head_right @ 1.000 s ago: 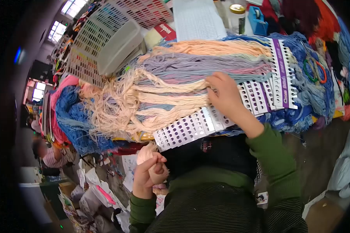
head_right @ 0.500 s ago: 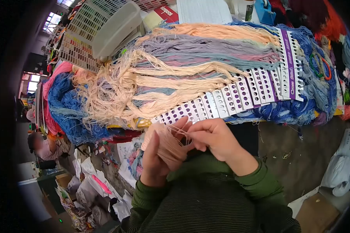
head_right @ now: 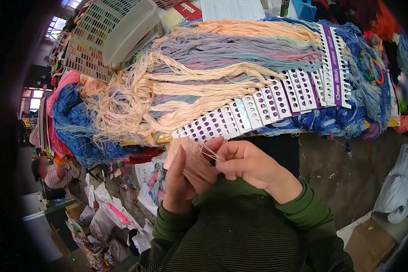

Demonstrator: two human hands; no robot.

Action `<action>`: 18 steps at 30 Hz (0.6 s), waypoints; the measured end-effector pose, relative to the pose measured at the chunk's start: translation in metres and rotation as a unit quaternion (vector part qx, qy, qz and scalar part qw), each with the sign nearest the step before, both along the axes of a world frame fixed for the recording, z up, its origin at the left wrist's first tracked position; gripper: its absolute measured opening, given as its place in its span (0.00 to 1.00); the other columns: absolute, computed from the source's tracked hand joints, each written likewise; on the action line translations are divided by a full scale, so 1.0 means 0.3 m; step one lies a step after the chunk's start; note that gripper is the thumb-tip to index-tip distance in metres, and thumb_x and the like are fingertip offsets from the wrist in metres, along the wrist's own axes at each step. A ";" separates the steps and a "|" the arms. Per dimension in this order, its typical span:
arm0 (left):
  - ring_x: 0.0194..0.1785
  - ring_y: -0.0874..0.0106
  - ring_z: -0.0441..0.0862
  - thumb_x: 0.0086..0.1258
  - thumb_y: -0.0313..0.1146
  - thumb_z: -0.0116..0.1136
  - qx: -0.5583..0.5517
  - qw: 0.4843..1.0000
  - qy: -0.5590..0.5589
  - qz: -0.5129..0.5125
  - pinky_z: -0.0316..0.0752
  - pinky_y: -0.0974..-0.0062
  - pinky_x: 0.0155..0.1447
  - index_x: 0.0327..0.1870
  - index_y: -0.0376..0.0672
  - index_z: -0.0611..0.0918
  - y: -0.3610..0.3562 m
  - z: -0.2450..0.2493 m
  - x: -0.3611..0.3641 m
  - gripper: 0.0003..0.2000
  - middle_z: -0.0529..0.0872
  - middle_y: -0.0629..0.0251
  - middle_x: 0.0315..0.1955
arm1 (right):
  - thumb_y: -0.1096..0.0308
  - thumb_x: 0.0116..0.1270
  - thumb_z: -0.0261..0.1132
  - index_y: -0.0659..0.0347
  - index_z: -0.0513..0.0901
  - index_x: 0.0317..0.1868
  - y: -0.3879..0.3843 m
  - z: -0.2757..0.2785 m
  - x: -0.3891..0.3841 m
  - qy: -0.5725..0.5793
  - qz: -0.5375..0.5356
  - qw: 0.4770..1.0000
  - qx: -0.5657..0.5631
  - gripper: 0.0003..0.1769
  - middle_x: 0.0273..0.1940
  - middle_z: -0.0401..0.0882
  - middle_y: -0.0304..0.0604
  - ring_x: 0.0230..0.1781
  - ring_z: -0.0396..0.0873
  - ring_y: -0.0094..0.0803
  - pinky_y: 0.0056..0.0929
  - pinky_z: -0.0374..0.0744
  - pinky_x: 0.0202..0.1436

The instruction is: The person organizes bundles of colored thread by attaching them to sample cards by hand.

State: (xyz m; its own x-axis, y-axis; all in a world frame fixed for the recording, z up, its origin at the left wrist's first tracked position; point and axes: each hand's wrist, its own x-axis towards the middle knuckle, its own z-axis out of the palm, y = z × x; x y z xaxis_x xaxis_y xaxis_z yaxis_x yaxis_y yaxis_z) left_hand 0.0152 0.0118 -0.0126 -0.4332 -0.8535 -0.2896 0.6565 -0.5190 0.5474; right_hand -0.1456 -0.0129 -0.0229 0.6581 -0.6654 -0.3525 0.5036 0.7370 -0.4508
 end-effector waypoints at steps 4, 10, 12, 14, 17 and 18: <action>0.58 0.65 0.61 0.67 0.48 0.28 0.005 1.000 0.021 0.014 0.57 0.65 0.59 0.55 0.30 0.62 0.007 0.005 -0.002 0.28 0.62 0.53 0.56 | 0.72 0.58 0.55 0.64 0.74 0.30 -0.002 -0.042 -0.020 -0.032 -0.023 0.999 0.033 0.04 0.23 0.73 0.34 0.14 0.59 0.13 0.10 0.56 0.16; 0.58 0.65 0.61 0.66 0.48 0.30 -0.006 1.000 -0.003 0.001 0.57 0.67 0.60 0.54 0.29 0.63 0.016 -0.017 -0.009 0.27 0.60 0.53 0.57 | 0.71 0.57 0.57 0.67 0.76 0.32 0.011 0.021 0.003 0.141 0.022 0.987 -0.076 0.07 0.20 0.71 0.31 0.15 0.59 0.09 0.09 0.53 0.15; 0.58 0.64 0.61 0.66 0.48 0.30 -0.007 1.000 -0.008 -0.005 0.57 0.68 0.59 0.54 0.29 0.63 0.015 -0.020 -0.011 0.28 0.60 0.53 0.57 | 0.72 0.55 0.59 0.68 0.77 0.32 0.020 0.002 0.014 0.164 0.042 0.972 -0.166 0.07 0.21 0.72 0.32 0.15 0.60 0.10 0.09 0.54 0.15; 0.58 0.65 0.62 0.66 0.48 0.31 -0.003 1.000 -0.001 -0.001 0.58 0.68 0.59 0.54 0.28 0.62 0.017 -0.014 -0.007 0.28 0.61 0.52 0.56 | 0.73 0.55 0.59 0.68 0.77 0.31 0.019 0.010 0.013 0.171 0.032 0.978 -0.115 0.06 0.22 0.73 0.33 0.16 0.61 0.10 0.09 0.56 0.16; 0.57 0.65 0.63 0.66 0.48 0.31 0.016 0.999 0.037 0.004 0.59 0.68 0.59 0.55 0.28 0.61 0.015 -0.001 -0.002 0.28 0.62 0.52 0.55 | 0.75 0.55 0.58 0.68 0.77 0.30 0.016 -0.002 -0.003 0.126 0.019 0.989 -0.070 0.05 0.23 0.74 0.34 0.16 0.63 0.11 0.10 0.57 0.17; 0.56 0.65 0.64 0.66 0.48 0.31 0.019 0.999 0.037 0.007 0.59 0.68 0.58 0.55 0.28 0.61 0.016 -0.003 -0.001 0.28 0.63 0.52 0.55 | 0.75 0.55 0.58 0.68 0.77 0.30 0.016 -0.007 -0.009 0.102 0.013 0.993 -0.061 0.05 0.24 0.74 0.34 0.16 0.63 0.11 0.10 0.58 0.17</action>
State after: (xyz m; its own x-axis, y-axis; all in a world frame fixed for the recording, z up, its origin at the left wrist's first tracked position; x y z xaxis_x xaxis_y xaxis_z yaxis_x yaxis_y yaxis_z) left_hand 0.0150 0.0166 -0.0135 -0.4436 -0.8480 -0.2900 0.7013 -0.5299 0.4768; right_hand -0.1484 -0.0082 -0.0251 0.5986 -0.6948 -0.3987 0.3734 0.6823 -0.6285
